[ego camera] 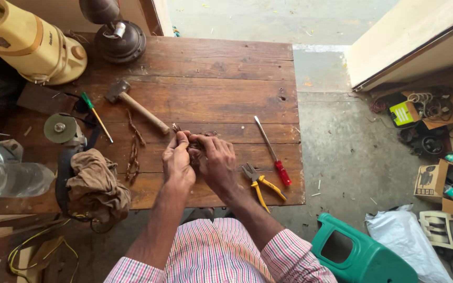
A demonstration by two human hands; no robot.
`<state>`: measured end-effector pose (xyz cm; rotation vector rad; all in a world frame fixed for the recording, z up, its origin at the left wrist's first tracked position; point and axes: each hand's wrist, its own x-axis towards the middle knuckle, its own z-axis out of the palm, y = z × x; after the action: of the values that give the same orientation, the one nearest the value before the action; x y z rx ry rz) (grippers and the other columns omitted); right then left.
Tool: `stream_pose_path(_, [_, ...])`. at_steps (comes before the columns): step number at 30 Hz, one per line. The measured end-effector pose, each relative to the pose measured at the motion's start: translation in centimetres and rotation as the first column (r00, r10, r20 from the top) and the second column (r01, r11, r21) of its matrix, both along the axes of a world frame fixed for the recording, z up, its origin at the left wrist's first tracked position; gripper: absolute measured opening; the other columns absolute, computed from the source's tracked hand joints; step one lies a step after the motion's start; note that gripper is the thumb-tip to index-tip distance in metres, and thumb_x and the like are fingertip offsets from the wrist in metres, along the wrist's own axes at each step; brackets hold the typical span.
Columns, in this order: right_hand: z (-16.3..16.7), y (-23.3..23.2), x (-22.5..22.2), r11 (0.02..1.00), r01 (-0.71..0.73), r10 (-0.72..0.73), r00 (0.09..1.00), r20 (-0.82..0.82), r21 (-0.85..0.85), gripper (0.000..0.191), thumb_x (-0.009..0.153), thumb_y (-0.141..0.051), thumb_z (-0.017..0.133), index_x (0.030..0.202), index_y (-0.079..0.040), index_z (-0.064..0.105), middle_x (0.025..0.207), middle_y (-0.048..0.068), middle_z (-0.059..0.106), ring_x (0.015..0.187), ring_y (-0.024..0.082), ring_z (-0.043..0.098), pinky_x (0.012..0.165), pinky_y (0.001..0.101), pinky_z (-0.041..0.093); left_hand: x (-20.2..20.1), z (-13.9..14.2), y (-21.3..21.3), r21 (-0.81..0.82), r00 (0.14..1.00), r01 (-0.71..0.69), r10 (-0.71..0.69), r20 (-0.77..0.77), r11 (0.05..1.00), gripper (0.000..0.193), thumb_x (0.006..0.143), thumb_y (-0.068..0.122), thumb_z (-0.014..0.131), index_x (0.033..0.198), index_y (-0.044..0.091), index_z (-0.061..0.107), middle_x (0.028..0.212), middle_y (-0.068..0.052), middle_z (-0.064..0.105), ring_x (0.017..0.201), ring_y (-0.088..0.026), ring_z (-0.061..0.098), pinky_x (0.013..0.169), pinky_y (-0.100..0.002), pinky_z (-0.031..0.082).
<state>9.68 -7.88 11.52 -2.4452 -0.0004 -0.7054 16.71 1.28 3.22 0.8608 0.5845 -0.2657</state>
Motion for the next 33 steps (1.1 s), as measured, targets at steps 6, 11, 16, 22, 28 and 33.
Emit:
stream_pose_path(6, [0.8, 0.2, -0.4, 0.966, 0.043, 0.002, 0.985, -0.172, 0.256, 0.015, 0.104, -0.023, 0.064, 0.111, -0.01, 0.069, 0.105, 0.009, 0.072, 0.096, 0.029, 0.069, 0.086, 0.0413, 0.051, 0.0, 1.0, 1.1, -0.065, 0.994, -0.016, 0.023, 0.104, 0.998, 0.015, 0.103, 0.018, 0.062, 0.102, 0.004, 0.069, 0.095, -0.002, 0.068, 0.087, -0.015, 0.068, 0.082, -0.027, 0.06])
stream_pose_path(11, [2.6, 0.2, -0.8, 0.989, -0.088, 0.084, 0.996, 0.043, 0.117, 0.04, 0.093, -0.027, 0.069, 0.122, 0.0, 0.063, 0.115, 0.017, 0.068, 0.106, 0.032, 0.063, 0.089, 0.0444, 0.045, 0.3, 2.1, 1.5, -0.12, 0.993, -0.006, 0.02, 0.12, 0.993, 0.012, 0.102, 0.014, 0.062, 0.102, 0.003, 0.069, 0.096, -0.006, 0.069, 0.09, -0.018, 0.07, 0.083, -0.031, 0.06])
stream_pose_path(16, [1.3, 1.1, -0.7, 0.999, 0.043, -0.042, 0.997, -0.057, 0.023, 0.022, 0.1, -0.025, 0.067, 0.113, -0.009, 0.072, 0.104, 0.007, 0.075, 0.097, 0.027, 0.061, 0.089, 0.0433, 0.046, -0.5, 2.9, 1.0, -0.134, 0.999, 0.038, -0.038, 0.003, 0.99, 0.018, 0.103, 0.021, 0.061, 0.103, 0.005, 0.07, 0.096, -0.008, 0.071, 0.089, -0.018, 0.068, 0.078, -0.032, 0.058])
stream_pose_path(22, [-1.8, -0.5, 0.0, 0.37, 0.096, 0.375, 0.894, -0.243, 0.924, 0.032, 0.102, -0.034, 0.06, 0.115, -0.007, 0.069, 0.099, 0.001, 0.071, 0.083, 0.009, 0.062, 0.077, 0.0311, 0.052, 0.5, 4.6, 3.2, -0.14, 0.884, 0.423, -0.374, 0.28, 0.895, 0.021, 0.105, 0.023, 0.063, 0.107, 0.002, 0.068, 0.097, -0.007, 0.071, 0.089, -0.018, 0.068, 0.085, -0.031, 0.061])
stream_pose_path(28, [-0.7, -2.7, -0.2, -0.202, 0.297, 0.593, 0.795, -0.125, 0.933, 0.042, 0.104, -0.038, 0.058, 0.12, 0.0, 0.065, 0.099, 0.005, 0.073, 0.076, 0.013, 0.063, 0.067, 0.0291, 0.051, 0.5, 6.6, 3.7, -0.101, 0.769, 0.563, -0.475, 0.428, 0.82, 0.021, 0.102, 0.023, 0.065, 0.103, 0.002, 0.07, 0.096, -0.007, 0.074, 0.084, -0.016, 0.071, 0.078, -0.031, 0.06])
stream_pose_path(33, [1.1, -1.3, -1.3, 0.876, 0.008, 0.081, 0.983, -0.163, 0.482, 0.031, 0.098, -0.026, 0.071, 0.119, -0.005, 0.068, 0.101, 0.005, 0.074, 0.09, 0.018, 0.068, 0.082, 0.0358, 0.052, -0.3, 7.1, 1.3, 0.145, 0.917, 0.279, -0.308, 0.255, 0.949, 0.019, 0.1, 0.02, 0.07, 0.102, 0.001, 0.074, 0.096, -0.007, 0.076, 0.084, -0.015, 0.07, 0.076, -0.031, 0.057])
